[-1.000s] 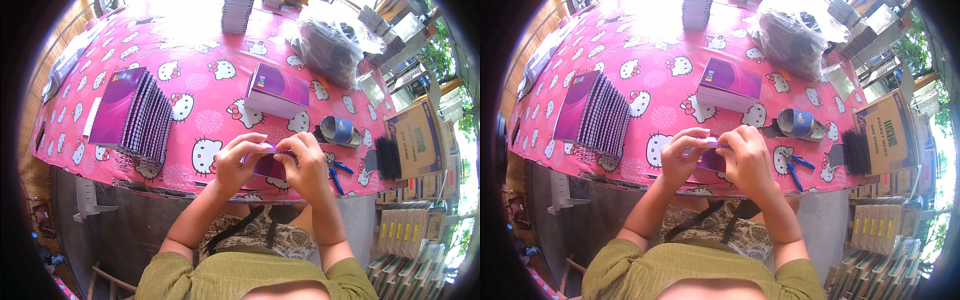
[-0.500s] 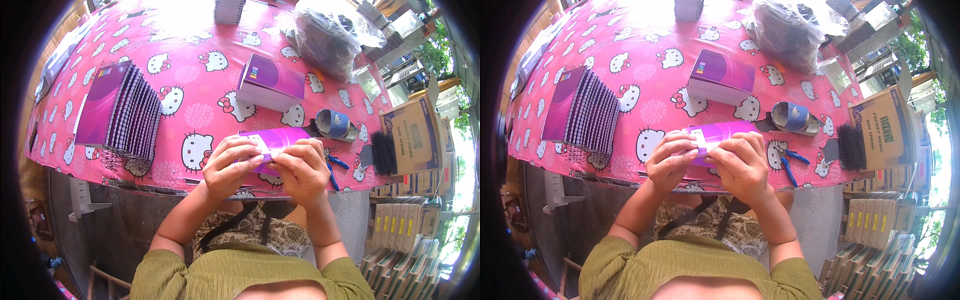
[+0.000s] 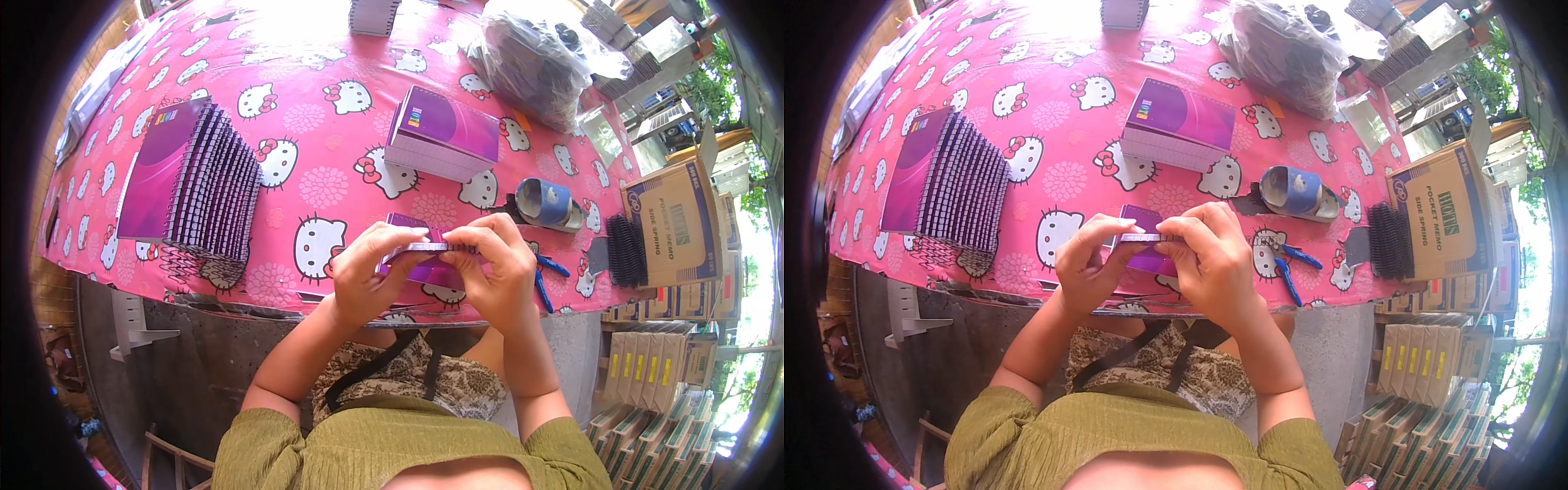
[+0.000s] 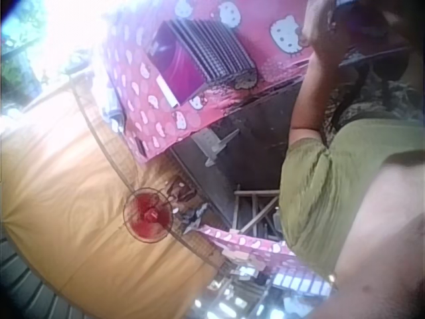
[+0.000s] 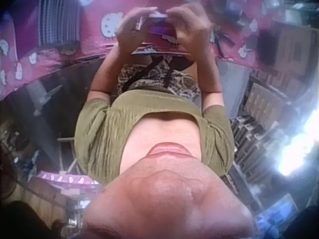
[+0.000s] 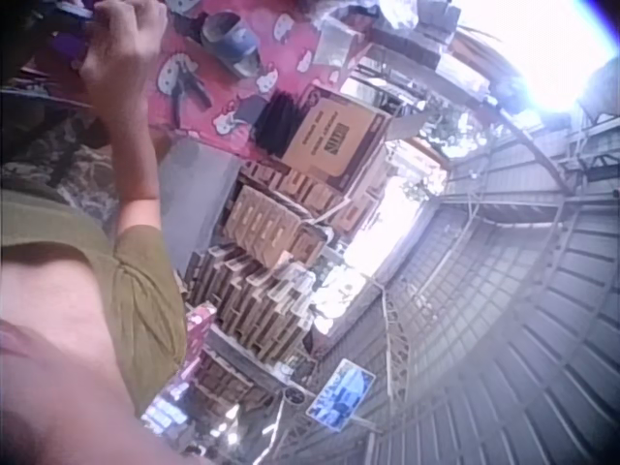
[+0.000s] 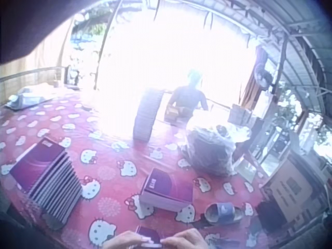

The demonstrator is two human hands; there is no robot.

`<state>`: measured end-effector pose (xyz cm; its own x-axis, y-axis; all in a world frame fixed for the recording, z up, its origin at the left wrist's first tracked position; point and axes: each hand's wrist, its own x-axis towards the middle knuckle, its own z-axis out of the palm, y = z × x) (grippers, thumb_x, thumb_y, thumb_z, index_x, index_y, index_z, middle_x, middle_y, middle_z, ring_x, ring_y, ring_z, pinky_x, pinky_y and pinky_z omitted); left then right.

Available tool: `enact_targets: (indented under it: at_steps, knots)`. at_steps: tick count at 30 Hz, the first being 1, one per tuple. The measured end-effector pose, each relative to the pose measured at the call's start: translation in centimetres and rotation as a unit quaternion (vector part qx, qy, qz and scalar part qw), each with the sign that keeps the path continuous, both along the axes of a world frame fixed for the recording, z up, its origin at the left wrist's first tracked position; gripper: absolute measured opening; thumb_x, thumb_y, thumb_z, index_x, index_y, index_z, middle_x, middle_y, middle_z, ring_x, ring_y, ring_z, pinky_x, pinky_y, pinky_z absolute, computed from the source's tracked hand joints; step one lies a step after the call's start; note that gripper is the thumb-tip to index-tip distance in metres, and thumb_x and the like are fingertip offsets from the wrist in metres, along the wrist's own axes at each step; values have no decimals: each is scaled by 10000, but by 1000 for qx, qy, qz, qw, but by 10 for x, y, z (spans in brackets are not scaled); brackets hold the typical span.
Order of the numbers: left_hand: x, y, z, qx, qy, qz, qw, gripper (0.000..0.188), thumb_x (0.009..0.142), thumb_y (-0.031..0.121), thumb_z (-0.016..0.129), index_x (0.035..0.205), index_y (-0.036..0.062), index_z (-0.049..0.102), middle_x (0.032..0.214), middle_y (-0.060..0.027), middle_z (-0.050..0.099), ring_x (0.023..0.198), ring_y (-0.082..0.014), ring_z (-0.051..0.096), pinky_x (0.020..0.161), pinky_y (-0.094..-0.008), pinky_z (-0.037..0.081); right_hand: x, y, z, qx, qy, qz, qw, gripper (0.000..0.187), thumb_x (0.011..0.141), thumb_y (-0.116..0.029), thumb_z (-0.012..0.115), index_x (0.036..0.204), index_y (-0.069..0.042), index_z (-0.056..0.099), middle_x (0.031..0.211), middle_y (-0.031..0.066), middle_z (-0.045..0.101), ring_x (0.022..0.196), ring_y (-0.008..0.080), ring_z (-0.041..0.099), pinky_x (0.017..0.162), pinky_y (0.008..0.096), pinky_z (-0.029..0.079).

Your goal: The person inserts a spiral binding into a stack of notebook paper and covers, then uses pliers to crimp the ends of the wire.

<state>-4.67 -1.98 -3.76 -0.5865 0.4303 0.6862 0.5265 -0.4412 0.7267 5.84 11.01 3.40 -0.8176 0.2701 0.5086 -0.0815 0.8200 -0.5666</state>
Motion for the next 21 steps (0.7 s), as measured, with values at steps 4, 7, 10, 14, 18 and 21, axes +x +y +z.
enact_targets:
  at_steps: [4,7,10,14,18,21]
  knots:
    - [4,4,-3,42,-148,-78,985,352,806,-110,651,1129,-38,531,941,-86,645,875,-119,623,759,-260,523,-5,4,7,-55,-71,36,995,154,730,-15,699,879,-29,661,754,92,573,725,253,560,658,352,452]
    - [4,1,1,16,-244,-124,962,363,811,-106,647,1143,-34,520,939,-92,646,897,-122,619,792,-256,514,-10,9,9,-72,-105,48,991,119,757,-28,680,873,-20,656,755,102,575,729,261,564,660,354,453]
    - [1,-2,3,1,-281,-147,948,373,811,-112,641,1155,-31,522,946,-94,649,909,-117,614,814,-253,507,-13,14,10,-68,-125,75,987,116,776,-57,667,885,-20,651,775,114,582,751,283,572,674,366,455]
    - [1,-3,7,-11,-315,-145,938,374,810,-118,637,1157,-30,528,951,-91,650,899,-116,615,809,-252,509,-16,14,15,-55,-141,77,985,125,769,-50,664,891,-25,651,778,118,589,760,294,577,686,376,457]
    - [1,-2,6,-9,-299,-129,945,357,812,-113,638,1146,-33,543,953,-87,647,900,-117,617,806,-249,511,-17,14,8,-63,-138,66,986,126,762,-40,661,887,-27,651,779,118,592,766,300,580,693,380,459]
    - [0,-1,5,-18,-303,-123,945,319,813,-109,640,1116,-41,565,963,-85,640,906,-119,618,807,-246,513,-18,14,2,-61,-128,68,988,123,757,-35,664,879,-28,653,788,116,591,767,299,578,695,382,459]
